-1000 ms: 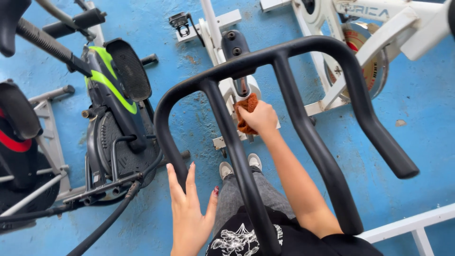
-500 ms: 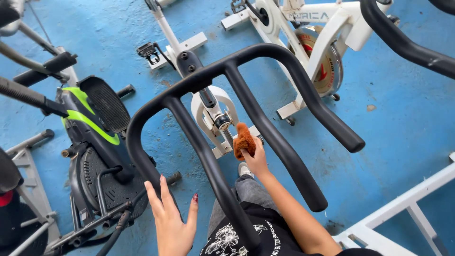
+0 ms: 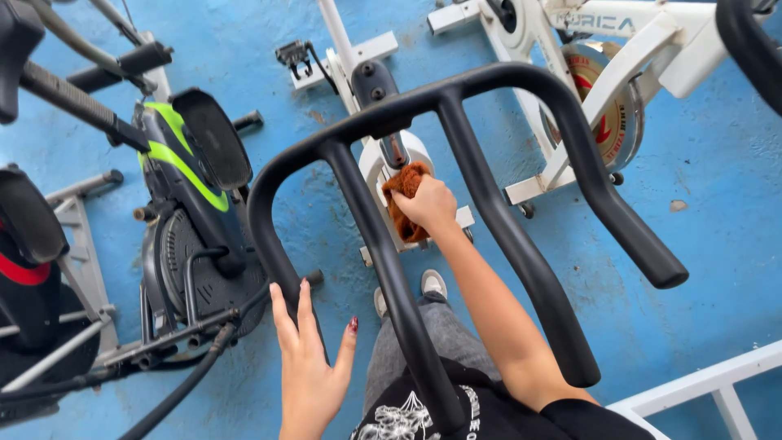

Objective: Wiping down handles, frames, and seats of various gym machines using a cloth.

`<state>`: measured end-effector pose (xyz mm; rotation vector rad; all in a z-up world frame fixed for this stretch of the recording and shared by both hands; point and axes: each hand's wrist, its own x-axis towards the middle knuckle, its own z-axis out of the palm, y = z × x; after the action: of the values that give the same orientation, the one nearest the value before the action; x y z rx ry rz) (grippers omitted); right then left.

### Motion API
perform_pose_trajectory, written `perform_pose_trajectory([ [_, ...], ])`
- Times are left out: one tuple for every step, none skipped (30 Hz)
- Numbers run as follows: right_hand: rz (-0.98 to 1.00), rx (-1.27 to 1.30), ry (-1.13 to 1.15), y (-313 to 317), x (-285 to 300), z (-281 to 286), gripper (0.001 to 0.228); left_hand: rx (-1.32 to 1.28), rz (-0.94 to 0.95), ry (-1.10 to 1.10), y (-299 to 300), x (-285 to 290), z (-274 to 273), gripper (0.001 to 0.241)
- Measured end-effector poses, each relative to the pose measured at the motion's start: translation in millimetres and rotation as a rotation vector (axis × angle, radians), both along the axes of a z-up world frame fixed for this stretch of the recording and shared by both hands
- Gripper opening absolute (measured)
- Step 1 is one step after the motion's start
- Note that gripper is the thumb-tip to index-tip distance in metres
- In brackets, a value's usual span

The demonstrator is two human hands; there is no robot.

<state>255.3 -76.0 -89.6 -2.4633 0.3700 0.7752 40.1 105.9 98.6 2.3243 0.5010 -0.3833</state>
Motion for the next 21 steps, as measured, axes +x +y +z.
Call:
perform_pose_trajectory([
  [0.01, -0.003, 0.013, -3.3, -8.6, -6.0, 0.065, -0.003, 0.01, 0.013, 0.2, -2.8, -2.3, 0.081],
  [0.024, 0.046, -0.104, -6.7, -17.0, -11.5, 0.062, 0.017, -0.02, -0.034, 0.3, -5.5, -4.3, 0.083],
  [0.038, 0.099, -0.233, -9.0, -18.2, -15.2, 0.06, 0.039, -0.049, -0.093, 1.1, -3.7, -6.6, 0.084],
  [0.049, 0.1, -0.233, -12.7, -22.3, -15.9, 0.06, 0.04, -0.038, -0.094, 0.0, -4.1, -6.0, 0.084],
  [0.014, 0.164, -0.245, -15.2, -26.0, -16.2, 0.055, 0.041, -0.039, -0.079, 0.4, -3.7, -4.5, 0.086],
  [-0.021, 0.228, -0.257, -18.2, -29.3, -16.5, 0.051, 0.042, -0.04, -0.065, 0.3, -2.9, -3.0, 0.089],
  [-0.019, 0.233, -0.254, -23.2, -36.5, -15.9, 0.051, 0.047, -0.037, -0.062, 0.6, -3.6, -3.4, 0.089],
  [-0.042, 0.247, -0.252, -28.5, -43.3, -15.4, 0.054, 0.052, -0.034, -0.067, 0.6, -3.9, -3.9, 0.089],
  [-0.065, 0.257, -0.252, -35.7, -48.6, -14.1, 0.058, 0.053, -0.032, -0.073, -0.3, -2.8, -4.9, 0.09],
  [-0.064, 0.258, -0.251, -42.0, -59.6, -17.1, 0.058, 0.054, -0.031, -0.073, 0.1, -1.9, -4.6, 0.09],
  [-0.088, 0.338, -0.332, -48.9, -70.1, -20.4, 0.056, 0.064, -0.033, -0.067, -0.1, -1.3, -5.2, 0.09],
  [-0.112, 0.418, -0.413, -55.7, -80.7, -23.7, 0.056, 0.075, -0.035, -0.061, 0.0, -0.9, -5.9, 0.091],
  [-0.105, 0.419, -0.416, -53.5, -78.7, -16.9, 0.056, 0.074, -0.03, -0.065, 0.1, 0.5, -6.5, 0.091],
  [-0.204, 0.562, -0.552, -51.3, -77.0, -10.3, 0.06, 0.09, -0.035, -0.056, 0.2, 1.7, -7.5, 0.091],
  [-0.304, 0.706, -0.679, -49.2, -80.1, -4.0, 0.067, 0.106, -0.039, -0.038, 0.1, -0.7, -7.6, 0.091],
  [-0.299, 0.707, -0.673, -42.3, -67.5, 5.1, 0.067, 0.106, -0.032, -0.034, -0.6, -0.5, -7.2, 0.091],
  [-0.168, 0.773, -0.82, -34.9, -54.5, 14.5, 0.059, 0.108, -0.036, -0.016, -0.6, 0.6, -6.5, 0.09],
  [-0.032, 0.837, -0.965, -27.4, -41.6, 24.1, 0.052, 0.11, -0.039, 0.001, -0.5, 1.6, -5.4, 0.09],
  [-0.027, 0.84, -0.964, -14.0, -26.0, 26.2, 0.052, 0.11, -0.033, 0.001, -0.3, 1.2, -7.5, 0.09],
  [-0.056, 0.827, -1.009, 0.0, -10.7, 28.6, 0.062, 0.114, -0.041, -0.018, 0.2, 0.7, -9.3, 0.09],
  [-0.084, 0.816, -1.053, 15.5, 4.5, 30.9, 0.073, 0.119, -0.046, -0.037, 1.1, -0.4, -11.1, 0.09],
])
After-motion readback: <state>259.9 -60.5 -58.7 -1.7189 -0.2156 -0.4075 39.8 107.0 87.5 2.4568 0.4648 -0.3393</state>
